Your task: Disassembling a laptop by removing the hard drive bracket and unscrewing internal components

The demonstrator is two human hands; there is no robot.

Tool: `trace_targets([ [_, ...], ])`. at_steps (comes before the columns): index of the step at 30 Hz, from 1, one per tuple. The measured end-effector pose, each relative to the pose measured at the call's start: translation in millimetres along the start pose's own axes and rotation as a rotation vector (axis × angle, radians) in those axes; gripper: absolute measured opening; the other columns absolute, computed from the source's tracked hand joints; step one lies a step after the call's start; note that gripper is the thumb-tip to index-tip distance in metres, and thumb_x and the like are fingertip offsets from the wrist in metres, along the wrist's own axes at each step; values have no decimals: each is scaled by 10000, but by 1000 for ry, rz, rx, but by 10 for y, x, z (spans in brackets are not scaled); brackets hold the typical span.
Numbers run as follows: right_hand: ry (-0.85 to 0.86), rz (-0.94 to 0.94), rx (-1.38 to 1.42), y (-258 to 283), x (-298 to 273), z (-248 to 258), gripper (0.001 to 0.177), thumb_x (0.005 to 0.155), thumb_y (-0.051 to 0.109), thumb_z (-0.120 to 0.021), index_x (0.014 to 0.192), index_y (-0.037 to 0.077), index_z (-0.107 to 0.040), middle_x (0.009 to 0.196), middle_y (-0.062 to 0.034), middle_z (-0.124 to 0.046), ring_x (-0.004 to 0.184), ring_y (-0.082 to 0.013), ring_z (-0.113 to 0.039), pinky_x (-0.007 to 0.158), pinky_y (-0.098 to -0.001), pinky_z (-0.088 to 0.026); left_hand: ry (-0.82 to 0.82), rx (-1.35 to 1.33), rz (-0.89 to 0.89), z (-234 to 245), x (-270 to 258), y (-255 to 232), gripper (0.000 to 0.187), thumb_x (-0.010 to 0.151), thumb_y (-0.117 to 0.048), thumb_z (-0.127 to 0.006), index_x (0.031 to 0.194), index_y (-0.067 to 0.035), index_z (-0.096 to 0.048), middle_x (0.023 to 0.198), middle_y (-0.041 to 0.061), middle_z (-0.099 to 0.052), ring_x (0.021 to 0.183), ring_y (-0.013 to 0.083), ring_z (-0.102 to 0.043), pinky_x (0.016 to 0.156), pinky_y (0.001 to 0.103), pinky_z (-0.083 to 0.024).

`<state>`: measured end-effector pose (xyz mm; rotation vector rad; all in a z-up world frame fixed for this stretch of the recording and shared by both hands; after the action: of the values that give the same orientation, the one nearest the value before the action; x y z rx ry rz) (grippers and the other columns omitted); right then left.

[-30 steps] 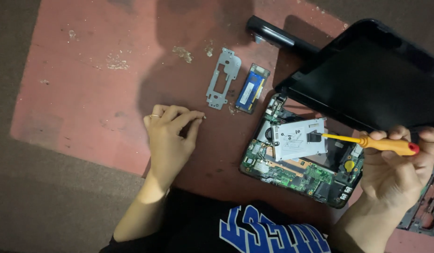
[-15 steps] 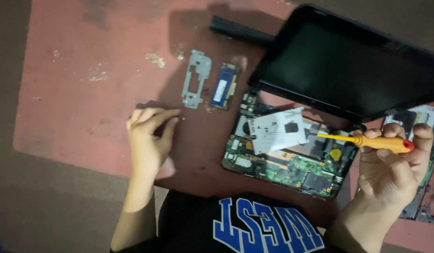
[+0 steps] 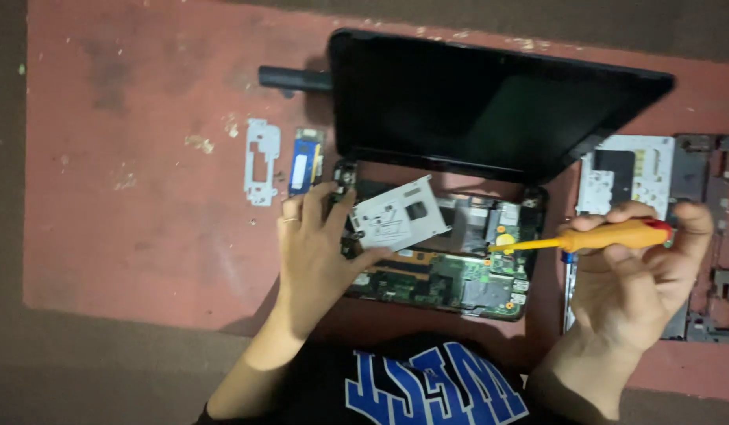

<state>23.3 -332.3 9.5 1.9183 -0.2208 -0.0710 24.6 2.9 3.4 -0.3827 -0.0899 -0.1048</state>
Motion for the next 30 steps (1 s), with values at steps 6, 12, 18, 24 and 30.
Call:
trace_targets([
  [6, 26, 17, 40, 75, -29, -98, 506, 973, -46, -498, 1395, 201, -369, 1184, -164, -520, 985, -319, -635, 1010, -543, -575, 106, -134, 108, -74, -5, -7, 804, 633, -632, -803, 1100, -12, -590, 1152, 88, -548, 1069, 288, -413, 826, 428, -408],
  [12, -6, 53, 6, 109, -48, -137, 503, 981, -18, -522, 1408, 205, -377, 1199, -159, -518, 986, -322, -629, 1032, -512, -588, 135, -594, 125, -5, -38, -117, 217, 837, -256, -724, 976, -174, -579, 899, -51, -666, 893, 201, -613, 952, 401, -379],
  [18, 83, 328, 34, 142, -66, -256, 366, 963, 21, -604, 1283, 128, -462, 1140, -129, -631, 947, -254, -691, 904, -423, -662, 10, -915, -201, 431, 165, -514, 150, 895, -9, -648, 1042, -13, -672, 960, 142, -675, 829, 220, -695, 655, 253, -652],
  [24, -39, 364, -9, 134, -218, -275, 407, 931, 80, -651, 1257, 171, -425, 1117, -119, -604, 899, -247, -667, 885, -413, -636, -36, -898, -374, 543, 242, -651, 172, 904, 39, -629, 1071, 10, -664, 1082, 137, -713, 1046, 298, -723, 934, 396, -595],
  [30, -39, 422, -26, 191, -210, -266, 358, 949, 57, -611, 1232, 158, -417, 1114, -121, -586, 889, -246, -665, 837, -411, -650, -82, -885, -287, 462, 216, -541, 181, 891, -12, -664, 1060, -74, -679, 1026, 65, -723, 953, 229, -716, 889, 363, -580],
])
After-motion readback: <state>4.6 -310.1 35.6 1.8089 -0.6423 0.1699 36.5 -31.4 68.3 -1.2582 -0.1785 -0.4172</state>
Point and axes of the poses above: each hand's wrist, its own x-axis towards the middle knuckle, its own z-axis out of the back of the hand, y = z × x, the point moved 7 cm from there along x, towards the middle knuckle
